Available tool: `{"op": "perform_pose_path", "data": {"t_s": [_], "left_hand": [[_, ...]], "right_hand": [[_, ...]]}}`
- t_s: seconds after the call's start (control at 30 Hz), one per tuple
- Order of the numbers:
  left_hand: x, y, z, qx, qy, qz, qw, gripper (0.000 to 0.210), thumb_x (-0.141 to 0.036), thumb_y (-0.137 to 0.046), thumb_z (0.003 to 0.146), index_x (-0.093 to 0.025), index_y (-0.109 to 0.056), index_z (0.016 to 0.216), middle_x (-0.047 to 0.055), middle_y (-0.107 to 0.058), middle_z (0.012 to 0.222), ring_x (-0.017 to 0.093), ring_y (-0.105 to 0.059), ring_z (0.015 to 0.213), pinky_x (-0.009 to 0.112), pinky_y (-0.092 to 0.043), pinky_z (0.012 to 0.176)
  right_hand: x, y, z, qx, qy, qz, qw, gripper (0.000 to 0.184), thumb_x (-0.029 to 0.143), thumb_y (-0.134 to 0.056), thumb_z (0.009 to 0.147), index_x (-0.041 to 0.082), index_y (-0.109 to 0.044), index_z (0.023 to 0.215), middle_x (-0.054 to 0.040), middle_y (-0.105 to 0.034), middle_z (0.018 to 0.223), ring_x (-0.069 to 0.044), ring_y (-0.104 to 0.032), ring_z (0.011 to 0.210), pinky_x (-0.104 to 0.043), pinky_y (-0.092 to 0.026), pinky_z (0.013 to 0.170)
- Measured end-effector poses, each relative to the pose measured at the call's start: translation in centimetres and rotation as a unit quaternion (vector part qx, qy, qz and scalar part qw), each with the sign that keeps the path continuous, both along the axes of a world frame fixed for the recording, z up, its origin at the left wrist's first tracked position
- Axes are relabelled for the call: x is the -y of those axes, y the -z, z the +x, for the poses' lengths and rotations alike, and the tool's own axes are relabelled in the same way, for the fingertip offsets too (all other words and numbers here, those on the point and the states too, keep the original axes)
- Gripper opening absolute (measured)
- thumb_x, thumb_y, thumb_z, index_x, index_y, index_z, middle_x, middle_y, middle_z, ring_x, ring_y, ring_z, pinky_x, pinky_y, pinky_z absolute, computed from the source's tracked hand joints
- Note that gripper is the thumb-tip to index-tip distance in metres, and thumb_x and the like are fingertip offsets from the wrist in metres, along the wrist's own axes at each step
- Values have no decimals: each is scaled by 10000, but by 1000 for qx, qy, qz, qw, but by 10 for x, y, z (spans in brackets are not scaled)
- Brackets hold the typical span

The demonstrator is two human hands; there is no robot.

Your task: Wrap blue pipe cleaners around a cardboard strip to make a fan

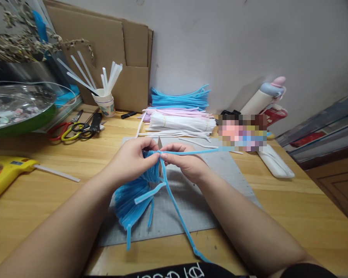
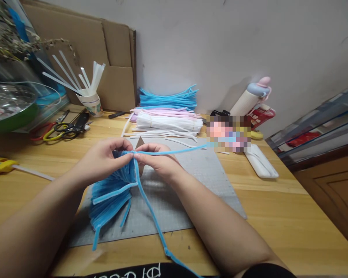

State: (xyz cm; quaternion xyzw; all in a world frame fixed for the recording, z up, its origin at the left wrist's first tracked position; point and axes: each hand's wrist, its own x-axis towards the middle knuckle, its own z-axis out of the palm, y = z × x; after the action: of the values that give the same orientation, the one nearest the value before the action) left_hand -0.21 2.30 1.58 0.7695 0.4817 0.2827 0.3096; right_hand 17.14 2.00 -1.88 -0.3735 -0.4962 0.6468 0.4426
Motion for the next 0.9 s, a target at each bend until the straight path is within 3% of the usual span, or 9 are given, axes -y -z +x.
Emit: {"op": "perform_pose_path", "data": {"t_s": [0.67, 0.9], "left_hand": [[0, -2, 1, 36, -4, -16, 999, 73, -238, -591, 733, -167, -607, 742, -21, -593, 672, 114, -509, 609, 212, -394, 565], [-3, -2, -4, 45, 22, -30, 998, 179, -344, -594, 772, -169, -612, 804, 5, -633, 753, 152, -563, 703, 240, -425, 625]], "right_hand": [[-4, 5, 3, 29, -1, 52, 998, 162, 292, -741, 692, 163, -662, 750, 28, -631, 646, -98, -574, 631, -246, -459, 656], [-6, 6, 3, 10, -45, 29, 999, 153, 214, -686, 688, 171, -634, 825, 21, -634, 694, -100, -578, 640, -251, -469, 658]]}}
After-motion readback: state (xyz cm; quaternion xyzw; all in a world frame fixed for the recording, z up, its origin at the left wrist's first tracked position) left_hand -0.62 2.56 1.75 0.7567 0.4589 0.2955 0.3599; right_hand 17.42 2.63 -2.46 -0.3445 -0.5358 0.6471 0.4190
